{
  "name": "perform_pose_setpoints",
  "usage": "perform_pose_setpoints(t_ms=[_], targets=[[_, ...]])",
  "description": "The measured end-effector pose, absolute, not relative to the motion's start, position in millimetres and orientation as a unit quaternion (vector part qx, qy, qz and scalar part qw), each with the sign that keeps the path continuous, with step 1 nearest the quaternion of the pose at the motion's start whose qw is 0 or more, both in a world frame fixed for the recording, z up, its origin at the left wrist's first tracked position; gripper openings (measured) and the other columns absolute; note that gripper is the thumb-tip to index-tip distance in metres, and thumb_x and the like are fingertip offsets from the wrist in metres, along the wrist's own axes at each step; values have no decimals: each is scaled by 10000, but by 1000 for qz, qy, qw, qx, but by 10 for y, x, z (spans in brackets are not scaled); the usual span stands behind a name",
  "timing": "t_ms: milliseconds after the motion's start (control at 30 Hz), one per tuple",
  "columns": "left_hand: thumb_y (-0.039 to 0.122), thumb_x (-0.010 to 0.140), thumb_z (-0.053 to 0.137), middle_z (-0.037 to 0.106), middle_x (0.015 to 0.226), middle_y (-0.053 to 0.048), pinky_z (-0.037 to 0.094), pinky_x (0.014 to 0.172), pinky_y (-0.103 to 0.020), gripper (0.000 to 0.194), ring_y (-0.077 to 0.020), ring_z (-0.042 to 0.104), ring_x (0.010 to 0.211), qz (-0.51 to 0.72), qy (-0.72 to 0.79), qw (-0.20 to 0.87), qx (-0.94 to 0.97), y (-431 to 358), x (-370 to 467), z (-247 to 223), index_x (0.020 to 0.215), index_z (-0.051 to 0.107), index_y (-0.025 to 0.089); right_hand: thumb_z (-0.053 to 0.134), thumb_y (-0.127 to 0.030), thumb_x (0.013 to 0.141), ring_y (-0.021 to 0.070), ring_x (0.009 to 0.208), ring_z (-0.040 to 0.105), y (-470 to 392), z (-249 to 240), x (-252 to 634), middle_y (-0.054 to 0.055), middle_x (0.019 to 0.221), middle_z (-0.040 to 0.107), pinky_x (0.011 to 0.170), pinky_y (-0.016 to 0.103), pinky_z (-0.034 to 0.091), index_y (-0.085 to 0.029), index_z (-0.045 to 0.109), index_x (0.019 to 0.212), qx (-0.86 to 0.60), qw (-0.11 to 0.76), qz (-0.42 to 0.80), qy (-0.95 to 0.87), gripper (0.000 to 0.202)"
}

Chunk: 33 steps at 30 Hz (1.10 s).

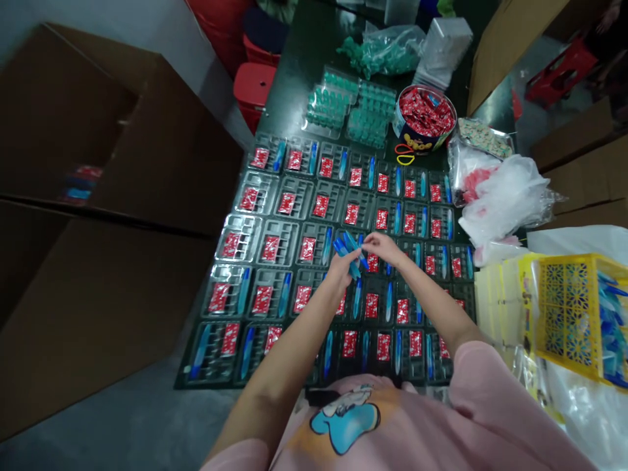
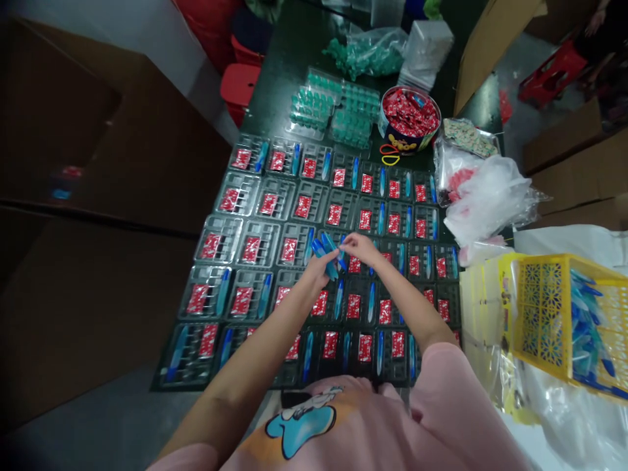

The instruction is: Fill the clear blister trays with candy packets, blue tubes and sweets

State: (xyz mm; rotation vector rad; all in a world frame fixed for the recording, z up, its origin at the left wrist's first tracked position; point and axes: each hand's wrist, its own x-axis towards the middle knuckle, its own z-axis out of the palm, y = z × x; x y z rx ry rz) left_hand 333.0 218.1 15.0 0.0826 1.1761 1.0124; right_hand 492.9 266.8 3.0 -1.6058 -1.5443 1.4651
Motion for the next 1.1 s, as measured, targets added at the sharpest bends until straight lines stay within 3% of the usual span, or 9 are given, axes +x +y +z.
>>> perform_pose_setpoints(t_ms=[100, 267, 367, 533, 700, 833, 900, 967, 1100], targets=[[171, 506, 860, 674, 667, -15, 510, 574, -248, 363, -129, 620, 557, 485, 497, 720, 20, 2215, 3306, 127, 780, 626, 130, 682, -396, 688, 131, 647, 590, 2459, 125, 4699, -43, 682, 612, 661, 268, 474, -207, 565, 874, -514, 240, 651, -504, 289], [151, 545, 850, 679, 674, -16, 509, 598, -243, 337, -135, 636, 589, 496, 502, 708, -12, 2271, 3205, 177, 803, 632, 134, 724, -324, 587, 120, 646, 575, 2498, 120, 4515, -69, 678, 595, 656, 251, 459, -219, 513, 867, -513, 248, 673, -472, 366], [166, 599, 809, 632, 599, 19, 452, 501, -209, 284, -98, 570, 493, 496, 522, 694, -25, 2296, 3098, 180, 823, 636, 145, 674, -310, 590, 126, 635, 558, 2741, 12, 4503, -71, 667, 568, 642, 249, 447, -219, 514, 862, -574, 248, 619, -475, 329], [108, 606, 735, 550, 509, 58, 401, 424, -198, 284, -88, 502, 407, 474, 539, 693, -67, 2263, 2892, 153, 868, 636, 155, 589, -248, 618, 162, 708, 580, 3269, -237, 4663, -33, 720, 582, 730, 284, 454, -215, 523, 845, -755, 223, 400, -469, 238], [90, 580, 750, 600, 549, 42, 432, 445, -206, 334, -97, 540, 439, 484, 536, 689, -61, 2175, 2786, 166, 892, 649, 147, 585, -196, 643, 194, 802, 591, 3502, -330, 4737, 9, 784, 609, 833, 319, 443, -217, 513, 845, -805, 179, 299, -480, 216], [100, 559, 803, 645, 599, 21, 495, 525, -235, 350, -117, 593, 501, 498, 525, 688, -52, 2153, 2736, 155, 872, 650, 138, 604, -246, 688, 199, 854, 584, 3422, -212, 4594, 31, 832, 620, 875, 341, 440, -212, 517, 862, -780, 220, 278, -517, 198], [106, 554, 821, 639, 588, 26, 499, 540, -233, 346, -111, 587, 499, 508, 523, 682, -56, 2167, 2710, 140, 853, 649, 135, 596, -292, 722, 186, 829, 590, 3273, -109, 4439, 22, 822, 620, 841, 328, 456, -212, 534, 865, -732, 241, 334, -543, 175], [107, 549, 831, 638, 585, 26, 494, 544, -228, 341, -108, 585, 502, 521, 519, 675, -62, 2194, 2684, 127, 835, 648, 134, 598, -362, 746, 170, 763, 600, 3059, -6, 4250, 4, 783, 622, 765, 306, 474, -214, 561, 871, -642, 224, 470, -563, 197], [107, 542, 839, 674, 642, -11, 497, 569, -236, 322, -133, 627, 556, 530, 495, 685, -63, 2258, 2613, 121, 792, 637, 130, 698, -428, 665, 139, 659, 590, 2669, 110, 3916, -30, 716, 626, 661, 267, 466, -212, 580, 867, -490, 183, 645, -556, 318]])
